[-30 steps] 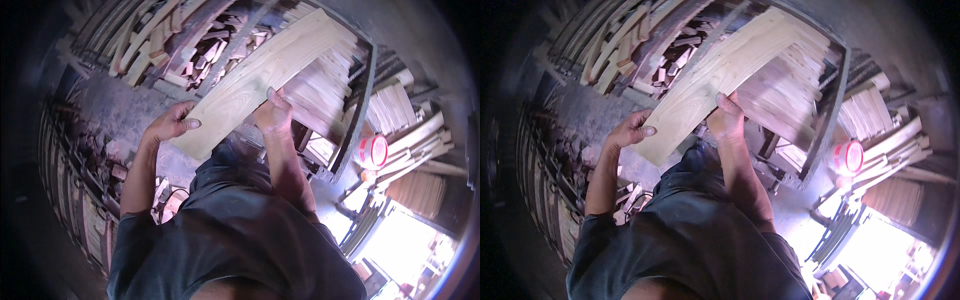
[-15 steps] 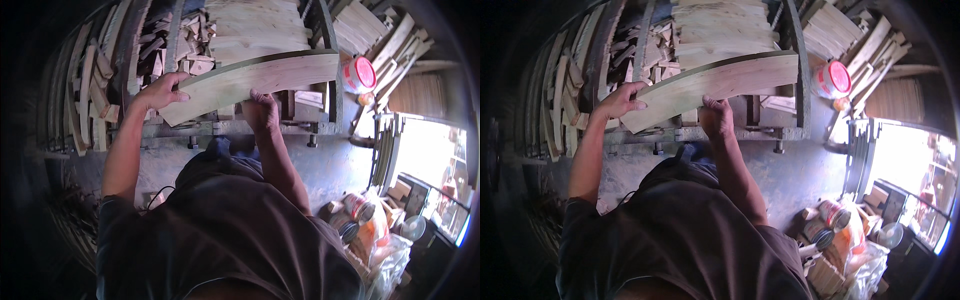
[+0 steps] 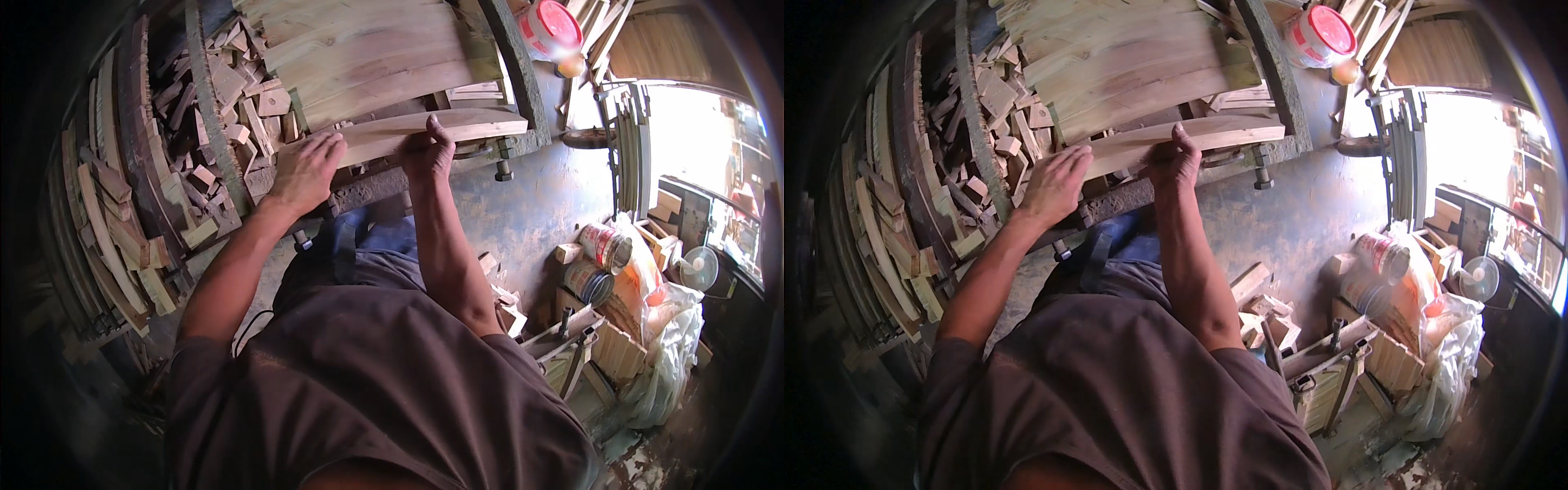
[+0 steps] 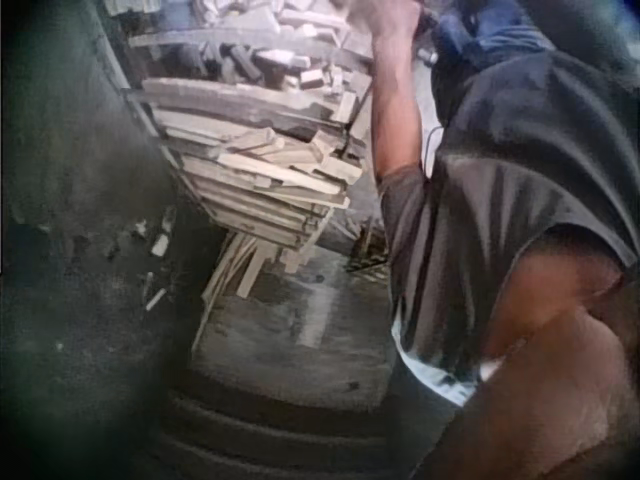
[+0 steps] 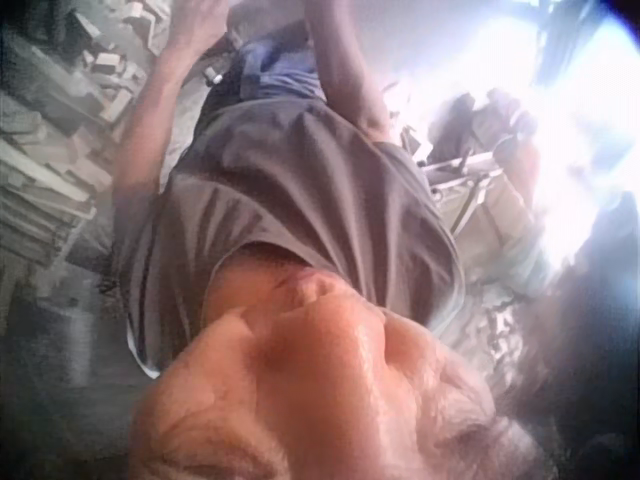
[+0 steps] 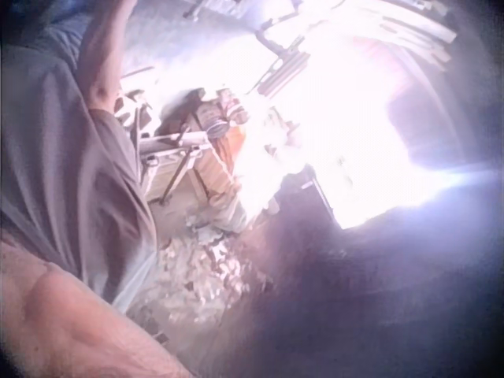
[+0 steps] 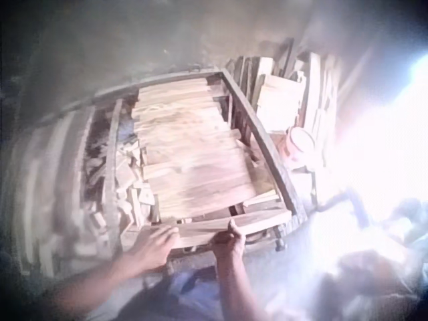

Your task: The person picks up wooden planks from a pile and stacks them on a metal rack. They occasionally measure the rack with a tape measure and adjust the planks to align them neatly.

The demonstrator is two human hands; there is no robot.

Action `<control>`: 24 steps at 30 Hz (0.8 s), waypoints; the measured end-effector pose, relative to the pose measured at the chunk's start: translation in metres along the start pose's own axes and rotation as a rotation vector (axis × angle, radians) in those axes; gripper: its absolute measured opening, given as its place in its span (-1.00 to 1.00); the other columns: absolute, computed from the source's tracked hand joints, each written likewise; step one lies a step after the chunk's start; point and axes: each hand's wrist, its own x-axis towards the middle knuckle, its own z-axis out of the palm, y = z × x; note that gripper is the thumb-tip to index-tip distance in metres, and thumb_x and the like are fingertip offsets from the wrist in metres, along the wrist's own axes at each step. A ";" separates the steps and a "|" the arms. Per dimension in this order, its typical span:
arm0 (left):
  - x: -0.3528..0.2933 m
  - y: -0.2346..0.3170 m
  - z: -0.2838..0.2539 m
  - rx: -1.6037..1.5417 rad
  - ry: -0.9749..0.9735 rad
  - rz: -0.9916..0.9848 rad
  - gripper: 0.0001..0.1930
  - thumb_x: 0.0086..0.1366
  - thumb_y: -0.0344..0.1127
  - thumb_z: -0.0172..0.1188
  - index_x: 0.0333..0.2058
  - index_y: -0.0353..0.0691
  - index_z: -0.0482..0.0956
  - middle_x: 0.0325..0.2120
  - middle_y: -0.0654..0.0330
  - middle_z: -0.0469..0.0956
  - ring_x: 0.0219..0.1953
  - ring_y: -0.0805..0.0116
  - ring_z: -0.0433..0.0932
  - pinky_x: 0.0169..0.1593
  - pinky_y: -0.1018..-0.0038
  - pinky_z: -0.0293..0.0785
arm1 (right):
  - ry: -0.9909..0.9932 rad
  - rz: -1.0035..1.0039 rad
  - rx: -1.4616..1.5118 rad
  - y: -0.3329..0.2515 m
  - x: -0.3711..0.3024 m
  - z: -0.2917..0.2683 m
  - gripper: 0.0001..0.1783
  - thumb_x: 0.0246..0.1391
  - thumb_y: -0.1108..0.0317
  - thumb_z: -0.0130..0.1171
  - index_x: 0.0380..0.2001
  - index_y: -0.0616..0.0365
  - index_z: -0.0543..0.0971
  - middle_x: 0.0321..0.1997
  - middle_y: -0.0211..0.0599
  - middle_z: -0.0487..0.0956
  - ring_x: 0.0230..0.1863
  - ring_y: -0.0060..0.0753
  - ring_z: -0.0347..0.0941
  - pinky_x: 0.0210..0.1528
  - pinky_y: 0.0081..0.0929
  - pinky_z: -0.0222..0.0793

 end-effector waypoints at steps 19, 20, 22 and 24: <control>-0.010 -0.072 0.061 -0.369 0.027 -0.699 -0.38 0.02 -0.33 0.35 0.12 -0.26 0.44 -0.04 -0.03 0.52 0.03 0.00 0.51 0.09 0.26 0.45 | 0.586 -0.251 -0.128 0.014 0.059 0.021 -0.73 -0.03 0.48 -0.12 -0.26 0.23 0.51 -0.22 -0.21 0.49 -0.31 -0.25 0.43 -0.30 -0.28 0.44; -0.012 -0.084 0.070 -0.430 0.027 -0.765 -0.40 0.03 -0.32 0.35 0.10 -0.27 0.47 -0.05 -0.03 0.55 0.01 0.03 0.54 0.09 0.28 0.46 | 0.626 -0.263 -0.162 0.016 0.060 0.022 -0.71 -0.03 0.49 -0.12 -0.25 0.26 0.52 -0.20 -0.20 0.49 -0.29 -0.24 0.43 -0.28 -0.25 0.44; -0.018 -0.101 0.082 -0.670 0.062 -0.878 -0.37 0.05 -0.23 0.38 0.10 -0.36 0.47 -0.06 -0.02 0.60 -0.02 0.18 0.58 0.08 0.38 0.46 | 0.707 -0.286 -0.231 0.017 0.055 0.026 -0.68 -0.03 0.50 -0.11 -0.21 0.31 0.54 -0.17 -0.17 0.50 -0.25 -0.21 0.43 -0.23 -0.19 0.44; -0.020 -0.110 0.086 -0.788 0.022 -0.966 -0.33 0.06 -0.21 0.39 0.11 -0.44 0.44 -0.06 -0.05 0.59 0.00 0.19 0.56 0.11 0.38 0.44 | 0.704 -0.106 -0.475 0.012 0.048 0.029 -0.70 -0.04 0.50 0.02 -0.20 0.33 0.58 -0.17 -0.12 0.53 -0.20 -0.19 0.47 -0.14 -0.16 0.46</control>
